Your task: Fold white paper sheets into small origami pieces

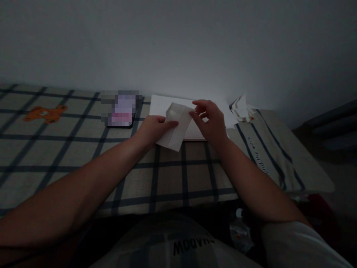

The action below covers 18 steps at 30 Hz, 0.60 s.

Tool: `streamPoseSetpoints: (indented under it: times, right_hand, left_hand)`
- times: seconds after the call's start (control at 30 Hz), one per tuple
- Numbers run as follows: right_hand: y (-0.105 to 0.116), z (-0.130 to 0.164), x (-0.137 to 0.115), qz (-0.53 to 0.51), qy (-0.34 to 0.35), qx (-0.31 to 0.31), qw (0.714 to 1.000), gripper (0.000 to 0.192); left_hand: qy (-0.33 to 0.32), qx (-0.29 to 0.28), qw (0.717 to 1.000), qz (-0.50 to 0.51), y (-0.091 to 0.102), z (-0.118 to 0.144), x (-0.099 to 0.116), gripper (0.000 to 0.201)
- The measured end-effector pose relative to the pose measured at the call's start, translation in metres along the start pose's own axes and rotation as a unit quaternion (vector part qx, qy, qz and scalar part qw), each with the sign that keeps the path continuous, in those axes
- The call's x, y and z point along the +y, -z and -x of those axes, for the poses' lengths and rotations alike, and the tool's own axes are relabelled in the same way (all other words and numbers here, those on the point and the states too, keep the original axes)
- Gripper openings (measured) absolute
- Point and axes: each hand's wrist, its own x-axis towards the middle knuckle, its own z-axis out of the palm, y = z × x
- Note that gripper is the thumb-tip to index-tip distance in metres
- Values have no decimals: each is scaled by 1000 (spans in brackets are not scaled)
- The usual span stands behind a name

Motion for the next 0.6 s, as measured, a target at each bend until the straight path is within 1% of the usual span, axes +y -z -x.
streamPoseSetpoints:
  times: [0.03,0.1,0.27,0.37,0.47,0.6]
  right_hand:
    - [4,-1,-1,37,38,-10,999,23]
    - [9,-3,-2,91,90,-24,991,19]
    - [12,-3,4,156,162,-17,974,17]
    - [12,-3,5,177,177,-14,968,13]
    - [12,-2,4,187,171,-36,967,9]
    - [11,0,2,199,163,-79,963,11]
  left_hand:
    - [13,-11,1000,4,0,-1,-1,29]
    - [37,-32,999,8,1,-2,-2,30]
    - [45,-20,999,19,1,-3,-1,31]
    - [65,-27,996,57,0,-2,3,27]
    - [78,-38,992,93,-1,-2,4,22]
    - [72,-31,994,73,-2,-3,1,21]
